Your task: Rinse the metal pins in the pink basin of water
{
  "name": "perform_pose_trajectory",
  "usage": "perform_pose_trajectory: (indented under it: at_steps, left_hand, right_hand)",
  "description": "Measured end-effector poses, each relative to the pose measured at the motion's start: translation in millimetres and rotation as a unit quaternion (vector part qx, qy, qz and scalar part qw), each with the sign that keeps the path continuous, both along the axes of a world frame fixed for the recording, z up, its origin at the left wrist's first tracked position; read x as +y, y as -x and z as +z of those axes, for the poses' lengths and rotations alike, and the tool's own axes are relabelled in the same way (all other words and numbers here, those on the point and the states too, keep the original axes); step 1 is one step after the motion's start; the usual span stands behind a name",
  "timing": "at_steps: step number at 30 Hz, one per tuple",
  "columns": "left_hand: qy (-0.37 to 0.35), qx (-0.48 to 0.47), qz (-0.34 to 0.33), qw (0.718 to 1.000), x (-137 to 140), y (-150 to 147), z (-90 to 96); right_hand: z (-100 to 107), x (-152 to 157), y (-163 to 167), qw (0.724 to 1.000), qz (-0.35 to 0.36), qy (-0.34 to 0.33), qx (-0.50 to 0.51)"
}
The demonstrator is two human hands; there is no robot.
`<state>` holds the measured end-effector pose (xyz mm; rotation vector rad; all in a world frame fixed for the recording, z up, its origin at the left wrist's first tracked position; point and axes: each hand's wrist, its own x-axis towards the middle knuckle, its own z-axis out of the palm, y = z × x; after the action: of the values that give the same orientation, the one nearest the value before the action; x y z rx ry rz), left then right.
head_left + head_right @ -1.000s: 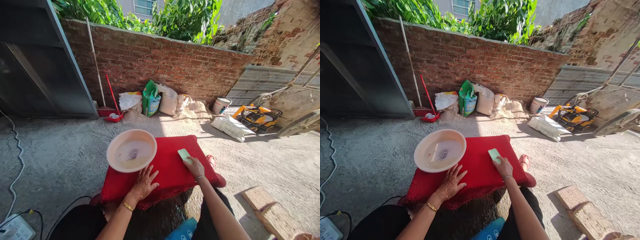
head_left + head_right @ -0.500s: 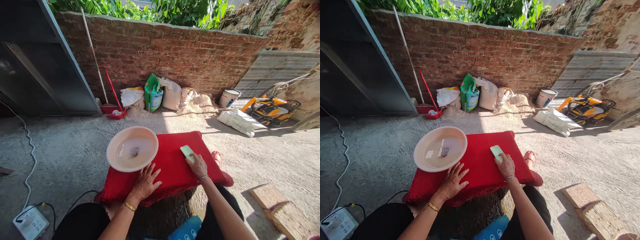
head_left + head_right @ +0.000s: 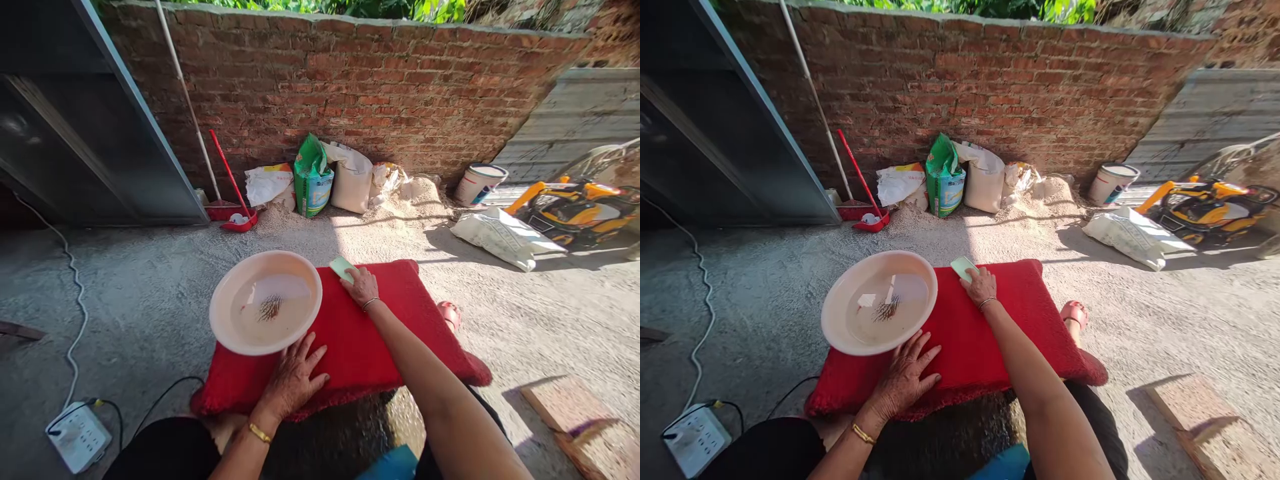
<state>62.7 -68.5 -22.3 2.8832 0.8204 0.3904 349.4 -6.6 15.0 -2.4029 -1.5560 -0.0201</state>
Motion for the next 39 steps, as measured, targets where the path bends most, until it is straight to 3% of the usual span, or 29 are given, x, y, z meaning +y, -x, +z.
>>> perform_pose_trajectory:
  at_steps: [3,6,9,12,15,19,21,23,26,28,31,34,39]
  left_hand:
    - [0.014,-0.004,0.005,1.0,-2,-2,2.2]
    - [0.021,-0.021,0.009,1.0,-3,-3,4.8]
    - [0.023,-0.041,0.013,0.999,-4,-4,7.0]
    - [0.026,-0.043,0.017,0.999,-3,-3,8.4]
    - [0.022,-0.045,0.016,0.999,-1,-2,8.4]
    - [0.001,-0.053,0.007,0.999,2,-1,7.0]
    - [-0.005,-0.05,0.002,0.999,3,-1,6.3]
    - [-0.008,-0.05,-0.002,0.999,4,-2,5.4]
    - [-0.012,-0.06,-0.004,0.998,5,-2,3.8]
    - [-0.012,-0.063,-0.004,0.998,5,-2,2.9]
    - [-0.01,-0.06,-0.003,0.998,5,-2,2.4]
    - [-0.012,-0.055,-0.004,0.998,5,-1,3.1]
    - [-0.018,-0.033,-0.006,0.999,6,0,3.9]
  right_hand:
    - [3,-13,-47,0.993,-0.114,0.017,0.014]
    - [9,-41,-93,0.962,-0.262,0.009,0.079]
    - [12,-69,-109,0.936,-0.33,0.0,0.126]
    - [6,-86,-76,0.96,-0.252,-0.026,0.121]
    - [-8,-89,-7,0.987,-0.106,-0.057,0.105]
    - [-18,-84,61,0.996,0.049,-0.061,0.035]
    - [-16,-86,58,0.997,0.057,-0.053,0.002]
    - [-12,-98,28,0.999,0.006,-0.035,-0.006]
    - [-9,-128,-40,0.99,-0.135,-0.008,0.029]
    - [-8,-149,-82,0.969,-0.238,-0.009,0.063]
    - [-8,-163,-111,0.938,-0.331,-0.039,0.1]
    - [-6,-143,-93,0.949,-0.284,-0.075,0.113]
    - [2,-64,-14,0.994,-0.036,-0.073,0.074]
